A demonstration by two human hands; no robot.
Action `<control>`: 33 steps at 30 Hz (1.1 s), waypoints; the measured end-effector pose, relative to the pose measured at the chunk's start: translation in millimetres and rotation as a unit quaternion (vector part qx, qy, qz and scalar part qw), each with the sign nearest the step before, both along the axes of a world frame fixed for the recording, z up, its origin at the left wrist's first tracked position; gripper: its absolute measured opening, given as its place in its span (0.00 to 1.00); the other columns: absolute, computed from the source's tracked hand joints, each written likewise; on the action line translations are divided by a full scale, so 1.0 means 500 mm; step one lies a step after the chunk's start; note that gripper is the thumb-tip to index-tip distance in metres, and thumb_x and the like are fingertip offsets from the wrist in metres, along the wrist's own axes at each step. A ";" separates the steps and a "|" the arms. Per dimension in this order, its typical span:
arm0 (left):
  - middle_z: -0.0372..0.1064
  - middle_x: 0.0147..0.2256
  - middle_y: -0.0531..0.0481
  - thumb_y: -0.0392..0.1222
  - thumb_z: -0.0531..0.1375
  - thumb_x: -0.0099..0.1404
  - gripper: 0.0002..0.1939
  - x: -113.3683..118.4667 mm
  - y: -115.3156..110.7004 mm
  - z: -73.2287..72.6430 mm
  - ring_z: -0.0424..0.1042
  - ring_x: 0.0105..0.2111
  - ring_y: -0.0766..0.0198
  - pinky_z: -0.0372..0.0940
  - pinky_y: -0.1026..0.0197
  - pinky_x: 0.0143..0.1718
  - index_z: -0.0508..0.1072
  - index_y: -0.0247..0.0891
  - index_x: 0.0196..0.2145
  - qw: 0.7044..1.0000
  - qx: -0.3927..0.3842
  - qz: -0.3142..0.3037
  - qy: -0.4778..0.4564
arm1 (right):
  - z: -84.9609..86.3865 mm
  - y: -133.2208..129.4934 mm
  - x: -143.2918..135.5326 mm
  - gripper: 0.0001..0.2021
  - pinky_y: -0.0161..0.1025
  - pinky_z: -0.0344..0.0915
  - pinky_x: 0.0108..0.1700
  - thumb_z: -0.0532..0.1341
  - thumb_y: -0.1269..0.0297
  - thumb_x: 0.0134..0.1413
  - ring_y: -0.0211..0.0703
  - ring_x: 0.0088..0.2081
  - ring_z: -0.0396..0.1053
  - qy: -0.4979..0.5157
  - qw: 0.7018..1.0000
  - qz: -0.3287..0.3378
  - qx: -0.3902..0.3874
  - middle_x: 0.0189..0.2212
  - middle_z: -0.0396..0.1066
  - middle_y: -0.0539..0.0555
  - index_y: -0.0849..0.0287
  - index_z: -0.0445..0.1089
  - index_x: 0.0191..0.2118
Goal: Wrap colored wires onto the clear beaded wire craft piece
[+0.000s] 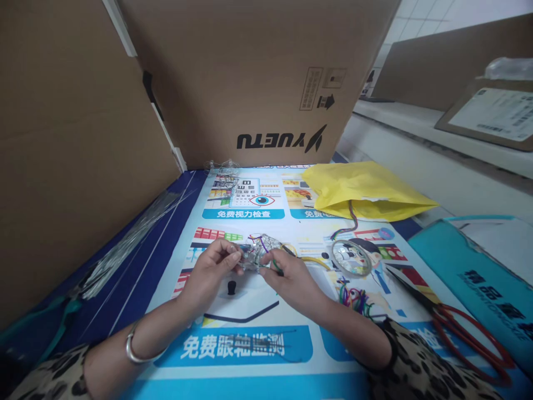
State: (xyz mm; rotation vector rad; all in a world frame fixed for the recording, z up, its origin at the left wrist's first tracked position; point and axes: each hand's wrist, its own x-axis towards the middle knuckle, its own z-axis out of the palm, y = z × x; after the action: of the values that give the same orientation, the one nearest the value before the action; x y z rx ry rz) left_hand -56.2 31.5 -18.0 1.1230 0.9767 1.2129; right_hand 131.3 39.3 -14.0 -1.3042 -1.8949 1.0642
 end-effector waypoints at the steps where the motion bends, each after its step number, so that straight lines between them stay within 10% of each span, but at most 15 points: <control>1: 0.64 0.34 0.54 0.40 0.59 0.62 0.06 0.000 0.001 0.000 0.67 0.27 0.71 0.61 0.65 0.32 0.64 0.38 0.31 1.000 0.002 0.003 0.005 | 0.001 0.000 0.000 0.01 0.31 0.53 0.25 0.57 0.67 0.50 0.35 0.23 0.59 0.006 1.000 0.002 -0.001 0.20 0.61 0.45 0.57 0.65 0.31; 33: 0.66 0.30 0.54 0.42 0.61 0.60 0.09 -0.011 0.010 -0.002 0.63 0.29 0.70 0.60 0.66 0.33 0.72 0.40 0.39 0.994 0.011 0.084 0.072 | -0.003 -0.017 0.011 0.14 0.34 0.52 0.27 0.51 0.59 0.59 0.35 0.24 0.52 0.121 0.990 -0.032 0.063 0.20 0.52 0.45 0.58 0.58 0.24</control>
State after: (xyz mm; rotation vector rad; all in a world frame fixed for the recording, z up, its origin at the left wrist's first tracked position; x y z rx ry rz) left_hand -61.8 36.2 -18.7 1.1756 1.1900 1.2931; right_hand 136.7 30.9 -15.4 -1.1040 -1.6999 1.0033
